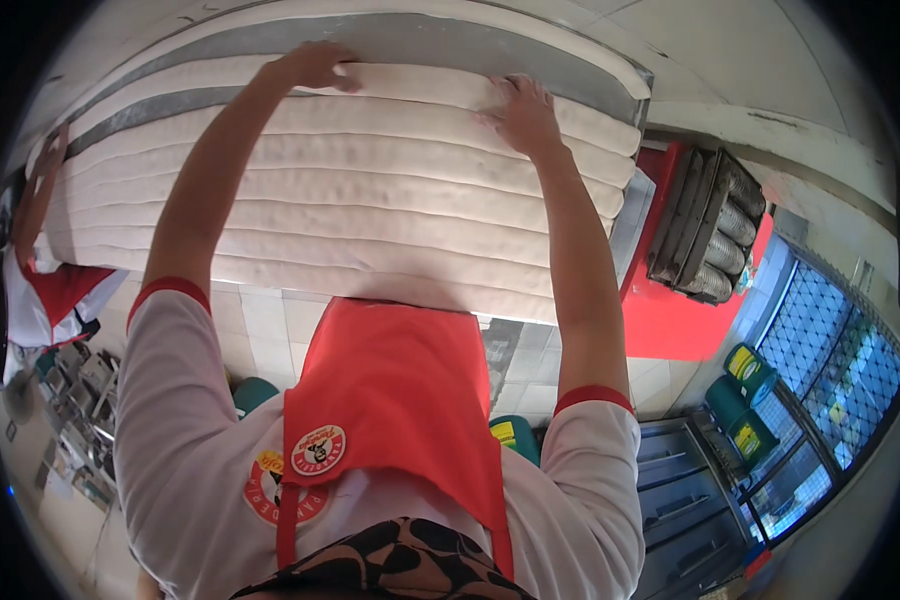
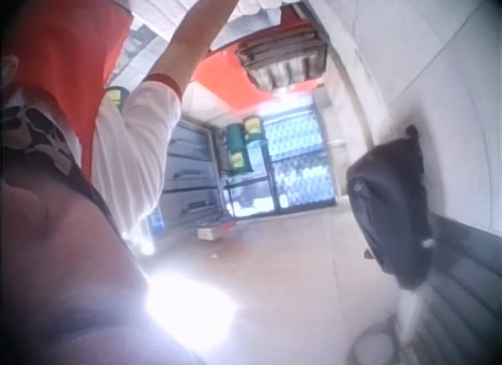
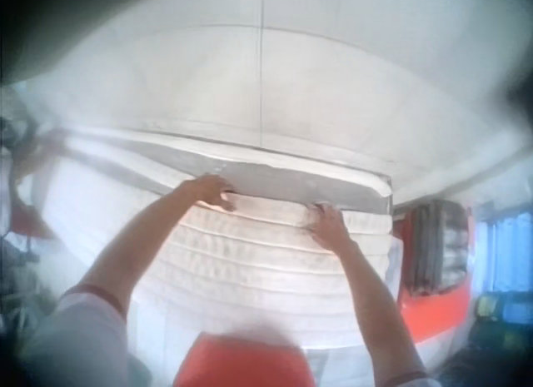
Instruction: The person organizes and flattens several long strips of dough on a counter, then uses a blue scraper and a knife to score or cut the dough into uniform pieces.
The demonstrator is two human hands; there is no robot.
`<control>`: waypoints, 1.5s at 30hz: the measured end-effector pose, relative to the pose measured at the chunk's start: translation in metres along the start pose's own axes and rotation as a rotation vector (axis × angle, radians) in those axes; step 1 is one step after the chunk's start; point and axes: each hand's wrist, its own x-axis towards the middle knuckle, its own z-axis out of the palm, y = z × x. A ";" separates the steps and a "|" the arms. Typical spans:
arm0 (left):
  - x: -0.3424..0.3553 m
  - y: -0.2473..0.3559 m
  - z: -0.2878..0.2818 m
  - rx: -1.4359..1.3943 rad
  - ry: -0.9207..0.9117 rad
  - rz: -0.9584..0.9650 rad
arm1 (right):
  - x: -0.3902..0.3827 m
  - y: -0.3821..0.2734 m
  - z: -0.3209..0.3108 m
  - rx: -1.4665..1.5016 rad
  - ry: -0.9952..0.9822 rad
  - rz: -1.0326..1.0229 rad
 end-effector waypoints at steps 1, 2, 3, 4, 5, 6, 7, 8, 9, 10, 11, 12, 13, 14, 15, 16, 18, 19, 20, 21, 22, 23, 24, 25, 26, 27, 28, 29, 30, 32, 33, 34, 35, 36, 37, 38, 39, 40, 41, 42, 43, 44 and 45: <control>-0.012 -0.020 0.001 0.000 -0.028 -0.015 | 0.001 -0.003 -0.003 0.005 0.009 -0.018; -0.021 -0.037 0.003 0.000 -0.056 -0.032 | 0.003 -0.008 -0.004 0.011 0.018 -0.037; -0.025 -0.054 0.009 -0.005 -0.087 -0.054 | 0.008 -0.021 -0.007 0.000 0.001 -0.020; -0.019 -0.066 0.017 0.051 -0.139 -0.065 | 0.017 -0.041 -0.009 -0.006 -0.016 -0.018; 0.002 -0.028 0.012 0.084 -0.042 0.007 | 0.014 -0.039 -0.009 -0.038 -0.037 0.053; 0.013 0.022 0.003 0.117 0.053 0.086 | 0.012 -0.034 -0.004 -0.011 -0.016 0.053; 0.012 0.057 -0.010 0.008 0.096 0.167 | 0.011 -0.030 0.002 0.018 0.007 0.040; 0.006 0.073 -0.024 -0.103 0.143 0.229 | 0.015 -0.032 0.005 0.051 0.031 0.009; 0.002 0.063 -0.029 -0.116 0.135 0.239 | 0.023 -0.041 0.003 0.047 0.007 -0.003; 0.001 0.051 -0.032 -0.133 0.121 0.253 | 0.028 -0.048 0.002 0.043 -0.022 -0.009; 0.001 0.041 -0.033 -0.150 0.107 0.270 | 0.031 -0.054 0.001 0.037 -0.052 -0.012; -0.002 0.035 -0.036 -0.099 0.003 0.146 | 0.031 -0.056 0.001 0.041 -0.050 0.001; -0.007 0.032 -0.042 -0.048 -0.102 0.025 | 0.030 -0.057 0.001 0.045 -0.047 0.015; -0.007 0.027 -0.036 -0.079 -0.119 -0.017 | 0.030 -0.058 0.001 0.048 -0.044 0.031; -0.007 0.021 -0.031 -0.107 -0.130 -0.060 | 0.033 -0.062 0.001 0.033 -0.036 0.006; -0.001 0.001 -0.006 -0.215 -0.045 -0.039 | 0.041 -0.073 0.001 0.024 -0.024 -0.032; 0.007 -0.032 0.033 -0.408 0.074 0.005 | 0.053 -0.092 0.008 0.037 -0.023 -0.084; 0.000 -0.027 0.026 -0.351 0.089 0.056 | 0.052 -0.091 0.010 0.043 -0.030 -0.069; -0.012 -0.025 0.018 -0.295 0.105 0.107 | 0.050 -0.089 0.013 0.050 -0.036 -0.055; -0.030 -0.028 0.009 -0.240 0.130 0.139 | 0.048 -0.088 0.016 0.063 -0.029 -0.053; -0.048 -0.047 0.008 -0.124 0.125 0.071 | 0.050 -0.087 0.017 0.075 -0.019 -0.070; -0.063 -0.070 0.006 -0.008 0.121 0.006 | 0.053 -0.084 0.018 0.083 -0.008 -0.087; -0.069 -0.083 0.004 0.105 0.115 -0.052 | 0.053 -0.084 0.017 0.087 0.001 -0.075; -0.069 -0.094 0.008 0.102 0.063 -0.080 | 0.054 -0.091 0.016 0.098 0.006 -0.082; -0.067 -0.103 0.012 0.097 0.012 -0.109 | 0.056 -0.099 0.015 0.109 0.011 -0.090; -0.058 -0.108 0.011 0.097 -0.038 -0.119 | 0.058 -0.101 0.012 0.092 0.000 -0.080; -0.051 -0.097 0.006 0.019 0.051 -0.014 | 0.056 -0.101 0.011 0.071 -0.014 -0.057; -0.040 -0.081 0.001 -0.059 0.139 0.090 | 0.055 -0.101 0.009 0.051 -0.028 -0.035; -0.035 -0.065 -0.005 -0.139 0.225 0.194 | 0.055 -0.099 0.008 0.056 -0.032 -0.028; -0.043 -0.043 -0.036 -0.203 0.093 0.129 | 0.053 -0.095 0.007 0.067 -0.049 -0.022; -0.048 -0.043 -0.046 -0.231 0.033 0.091 | 0.055 -0.097 0.006 0.063 -0.055 -0.022; -0.048 -0.050 -0.043 -0.157 -0.004 0.024 | 0.057 -0.099 0.006 0.058 -0.062 -0.020; -0.046 -0.058 -0.039 -0.083 -0.042 -0.041 | 0.057 -0.101 0.005 0.052 -0.068 -0.015; -0.038 -0.071 -0.026 -0.066 -0.035 -0.055 | 0.060 -0.107 0.005 0.050 -0.072 -0.010; -0.028 -0.085 -0.013 -0.049 -0.030 -0.068 | 0.064 -0.116 0.008 0.048 -0.076 -0.004; -0.016 -0.105 0.009 -0.087 0.022 -0.032 | 0.071 -0.129 0.010 0.050 -0.078 -0.006; -0.004 -0.114 0.026 -0.121 0.061 0.022 | 0.075 -0.136 0.015 0.063 -0.061 -0.016; -0.002 -0.109 0.034 -0.106 0.107 0.033 | 0.077 -0.144 0.019 0.075 -0.044 -0.021; 0.002 -0.103 0.043 -0.101 0.140 0.009 | 0.079 -0.152 0.024 0.089 -0.027 -0.028; -0.002 -0.103 0.049 -0.095 0.179 -0.037 | 0.086 -0.166 0.028 0.100 -0.037 -0.031; -0.004 -0.097 0.047 -0.083 0.219 -0.067 | 0.091 -0.175 0.030 0.106 -0.041 -0.021; -0.007 -0.090 0.048 -0.119 0.271 -0.110 | 0.096 -0.184 0.032 0.113 -0.045 -0.013; -0.010 -0.073 0.047 -0.155 0.321 -0.138 | 0.100 -0.185 0.037 0.114 -0.042 -0.019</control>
